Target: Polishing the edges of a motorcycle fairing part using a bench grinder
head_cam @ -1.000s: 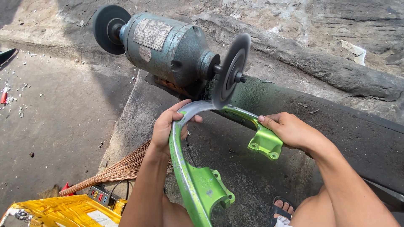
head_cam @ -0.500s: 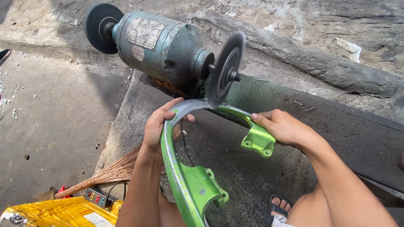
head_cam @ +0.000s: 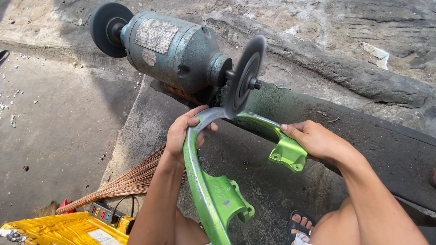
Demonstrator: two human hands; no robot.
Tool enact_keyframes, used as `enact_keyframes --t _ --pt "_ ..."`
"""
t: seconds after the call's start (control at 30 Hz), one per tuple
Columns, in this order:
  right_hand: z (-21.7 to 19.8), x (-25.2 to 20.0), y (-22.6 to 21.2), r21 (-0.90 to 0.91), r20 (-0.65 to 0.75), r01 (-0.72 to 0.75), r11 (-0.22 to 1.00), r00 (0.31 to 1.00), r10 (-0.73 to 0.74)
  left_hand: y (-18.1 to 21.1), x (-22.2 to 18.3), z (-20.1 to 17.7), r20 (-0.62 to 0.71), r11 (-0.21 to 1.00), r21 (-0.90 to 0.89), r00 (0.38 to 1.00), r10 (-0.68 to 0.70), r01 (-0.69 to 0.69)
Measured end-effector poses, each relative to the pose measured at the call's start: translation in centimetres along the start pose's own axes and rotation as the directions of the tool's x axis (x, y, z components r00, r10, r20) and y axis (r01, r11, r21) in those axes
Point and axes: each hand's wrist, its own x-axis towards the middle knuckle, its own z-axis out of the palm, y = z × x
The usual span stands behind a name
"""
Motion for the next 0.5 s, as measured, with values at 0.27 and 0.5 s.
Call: enact_keyframes --t 0.27,0.5 --pt "-0.5 -0.7 -0.4 -0.101 0.013 -0.010 0.995 1.000 0.012 0.2 -0.2 0.5 -0.005 1.000 -0.001 1.000 -0.008 0.008" --pt "-0.2 -0.9 -1.2 -0.115 0.014 -0.011 0.993 1.000 0.013 0.7 -0.8 -0.2 -0.004 1.000 0.025 1.000 -0.010 0.010"
